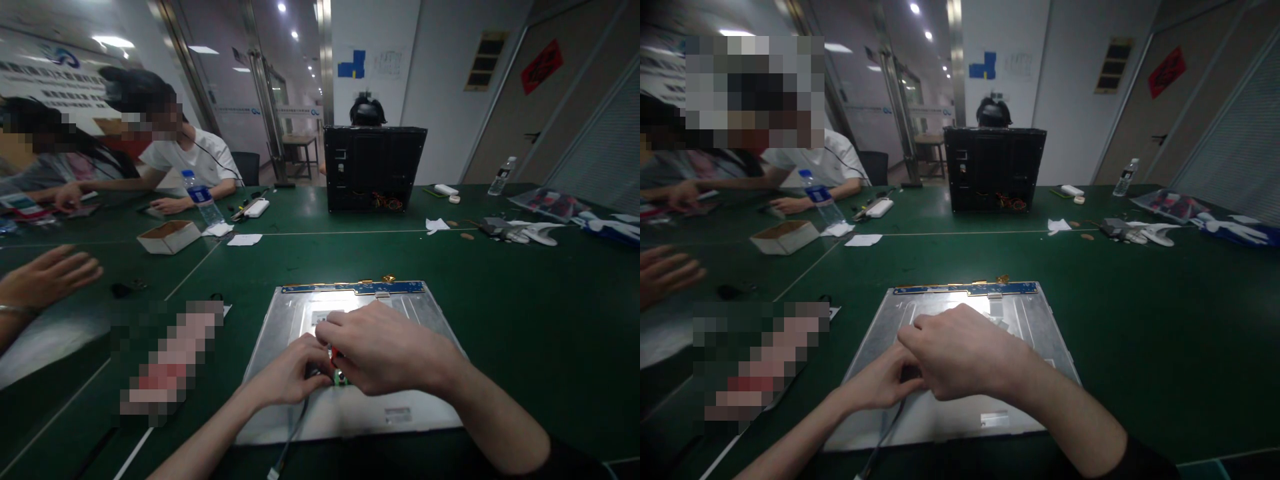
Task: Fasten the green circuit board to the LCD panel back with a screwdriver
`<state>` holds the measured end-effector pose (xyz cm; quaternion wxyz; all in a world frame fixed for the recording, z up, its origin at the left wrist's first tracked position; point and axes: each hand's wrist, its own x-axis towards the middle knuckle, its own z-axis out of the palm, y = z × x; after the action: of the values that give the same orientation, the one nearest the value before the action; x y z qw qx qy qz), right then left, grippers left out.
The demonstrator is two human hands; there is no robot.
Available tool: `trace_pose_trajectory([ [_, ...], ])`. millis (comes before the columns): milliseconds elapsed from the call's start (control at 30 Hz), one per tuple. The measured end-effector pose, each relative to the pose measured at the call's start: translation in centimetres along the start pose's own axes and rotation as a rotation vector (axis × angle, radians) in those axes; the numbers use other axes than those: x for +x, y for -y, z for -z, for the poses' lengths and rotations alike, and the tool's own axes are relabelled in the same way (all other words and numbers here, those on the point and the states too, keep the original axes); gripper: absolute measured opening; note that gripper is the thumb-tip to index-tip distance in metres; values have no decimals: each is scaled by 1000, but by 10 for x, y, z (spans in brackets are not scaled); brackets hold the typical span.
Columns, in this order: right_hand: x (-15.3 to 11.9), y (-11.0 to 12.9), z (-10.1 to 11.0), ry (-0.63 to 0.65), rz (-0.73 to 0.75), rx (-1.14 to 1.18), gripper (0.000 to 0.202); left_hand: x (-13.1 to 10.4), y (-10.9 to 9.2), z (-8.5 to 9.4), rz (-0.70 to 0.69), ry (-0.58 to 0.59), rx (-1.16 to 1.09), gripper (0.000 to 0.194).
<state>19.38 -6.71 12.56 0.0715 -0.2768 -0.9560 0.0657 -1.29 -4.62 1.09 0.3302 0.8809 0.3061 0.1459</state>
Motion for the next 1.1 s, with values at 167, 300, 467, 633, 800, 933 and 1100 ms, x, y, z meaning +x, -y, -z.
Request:
trace_pose_trajectory([
  [167, 1, -1, -2, -41, -45, -12, 16, 1, -3, 1, 2, 10, -6, 2],
  [300, -2, -2, -1, -18, -57, 16, 15, 1, 0, 0, -9, 3, -15, 2],
  [467, -2, -1, 1, -3, -1, 15, 16, 0, 3, -2, 7, 29, -7, 5],
  [633, 1, 0, -2, -21, -13, -3, 15, 0, 0, -1, 1, -18, -4, 4],
  [800, 0, 0, -3, -36, -39, -8, 16, 0, 0, -1, -15, -25, -4, 7],
  [933, -2, 0, 0, -22, -8, 7, 15, -1, 4, -2, -14, -11, -5, 5],
  [1100, -2, 0, 1, -20, 23, 28, 15, -2, 4, -3, 7, -2, 3, 5],
])
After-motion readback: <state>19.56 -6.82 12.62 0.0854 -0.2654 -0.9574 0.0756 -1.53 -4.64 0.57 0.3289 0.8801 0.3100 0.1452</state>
